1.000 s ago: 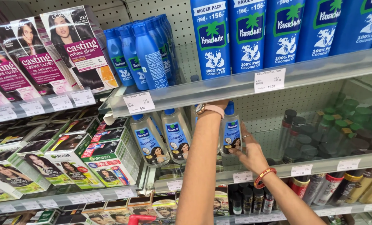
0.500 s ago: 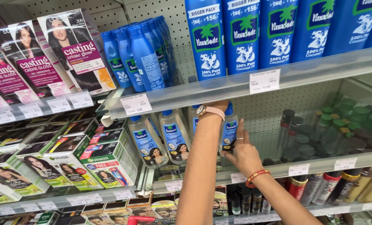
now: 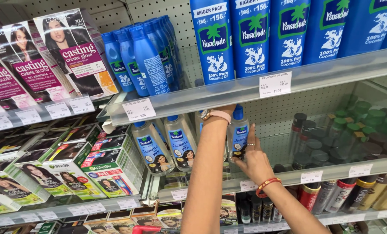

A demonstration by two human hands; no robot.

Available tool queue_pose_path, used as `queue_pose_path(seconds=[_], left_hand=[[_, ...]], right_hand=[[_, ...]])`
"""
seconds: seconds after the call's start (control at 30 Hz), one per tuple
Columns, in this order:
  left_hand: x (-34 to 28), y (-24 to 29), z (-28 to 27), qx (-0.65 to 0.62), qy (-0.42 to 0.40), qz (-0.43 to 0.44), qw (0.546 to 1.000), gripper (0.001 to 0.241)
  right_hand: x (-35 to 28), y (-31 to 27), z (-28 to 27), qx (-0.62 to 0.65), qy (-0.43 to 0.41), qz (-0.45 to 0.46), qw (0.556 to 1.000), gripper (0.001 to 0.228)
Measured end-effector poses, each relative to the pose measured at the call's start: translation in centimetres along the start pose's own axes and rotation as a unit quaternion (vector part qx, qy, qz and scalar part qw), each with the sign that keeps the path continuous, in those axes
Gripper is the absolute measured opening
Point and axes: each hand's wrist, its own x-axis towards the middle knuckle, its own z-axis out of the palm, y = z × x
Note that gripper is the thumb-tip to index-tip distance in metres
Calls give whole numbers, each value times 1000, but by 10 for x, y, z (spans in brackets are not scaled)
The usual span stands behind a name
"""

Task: Organizing and arranging hair oil bottles on shelves and in a shopping cart in a retail environment.

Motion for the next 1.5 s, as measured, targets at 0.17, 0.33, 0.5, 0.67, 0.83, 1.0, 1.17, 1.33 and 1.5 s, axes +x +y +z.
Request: queue_pose_path(seconds=[0.17, 0.33, 0.5, 0.67, 0.83, 1.0, 1.17, 1.33, 1.5], left_hand=[[2, 16, -21, -2, -2, 4, 1000, 45], [24, 24, -7, -7, -1, 11, 1000, 45], [35, 26, 8, -10, -5, 16, 1000, 45], [27, 6, 22, -5, -16, 7, 1000, 46], [2, -44, 39, 0, -22, -1, 1000, 46], [24, -5, 31, 7, -28, -6, 1000, 47], [25, -9, 37, 17, -39, -12, 999, 47], [28, -12, 40, 24, -42, -15, 999, 48], [28, -17, 47, 32, -51, -17, 998, 48]], right_hand=[[-3, -8, -6, 4, -2, 7, 1000, 136], [-2, -9, -7, 4, -27, 38, 999, 138], [-1, -2, -1, 34, -18, 33, 999, 139], [0, -5, -2, 47, -25, 40, 998, 139], [0, -5, -2, 45, -23, 36, 998, 139], [0, -7, -4, 39, -30, 38, 998, 138], [-1, -5, -3, 49, -23, 32, 998, 138], [1, -1, -1, 53, -15, 18, 998, 138], [1, -2, -3, 60, -17, 15, 998, 136]])
